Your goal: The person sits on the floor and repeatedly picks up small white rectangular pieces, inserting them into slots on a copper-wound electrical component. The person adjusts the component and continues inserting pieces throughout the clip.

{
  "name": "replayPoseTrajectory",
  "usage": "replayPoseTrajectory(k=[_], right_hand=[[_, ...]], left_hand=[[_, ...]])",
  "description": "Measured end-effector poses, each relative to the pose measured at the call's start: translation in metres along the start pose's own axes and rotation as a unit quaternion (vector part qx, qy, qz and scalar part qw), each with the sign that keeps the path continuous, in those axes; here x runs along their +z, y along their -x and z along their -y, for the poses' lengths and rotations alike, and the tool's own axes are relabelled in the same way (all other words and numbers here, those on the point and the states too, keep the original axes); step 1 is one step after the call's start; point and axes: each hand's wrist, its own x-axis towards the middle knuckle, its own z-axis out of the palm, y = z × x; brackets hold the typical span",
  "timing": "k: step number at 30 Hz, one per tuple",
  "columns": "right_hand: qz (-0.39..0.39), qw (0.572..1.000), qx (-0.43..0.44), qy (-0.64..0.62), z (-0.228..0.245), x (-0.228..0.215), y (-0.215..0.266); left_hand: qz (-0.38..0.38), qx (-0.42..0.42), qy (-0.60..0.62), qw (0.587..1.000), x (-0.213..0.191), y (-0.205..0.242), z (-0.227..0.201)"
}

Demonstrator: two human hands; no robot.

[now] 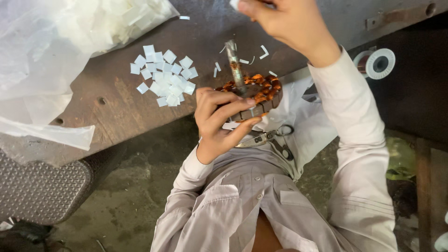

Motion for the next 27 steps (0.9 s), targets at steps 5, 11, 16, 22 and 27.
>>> replayPoseTrajectory(k=[5, 11, 16, 22, 27], right_hand=[[-0.146, 0.956, 0.072, -0.244, 0.037, -0.031, 0.085], [-0.268, 0.963, -0.022, -0.012, 0.051, 0.009, 0.135], [-0.295, 0.948, -0.032, -0.113, 0.057, 0.055, 0.137], [-0.317, 0.935, -0.154, 0.034, 0.055, 0.068, 0.129], [-0.300, 0.922, -0.208, 0.126, 0.058, 0.070, 0.130]], left_hand=[[0.013, -0.089, 0.021, 0.996, -0.008, -0.012, 0.002], [0.048, -0.107, 0.028, 0.993, -0.022, -0.028, 0.000], [0.097, -0.108, 0.001, 0.989, -0.029, -0.041, -0.007], [0.159, -0.110, 0.050, 0.980, -0.041, -0.050, -0.003], [0.151, -0.112, 0.052, 0.981, -0.042, -0.045, -0.004]])
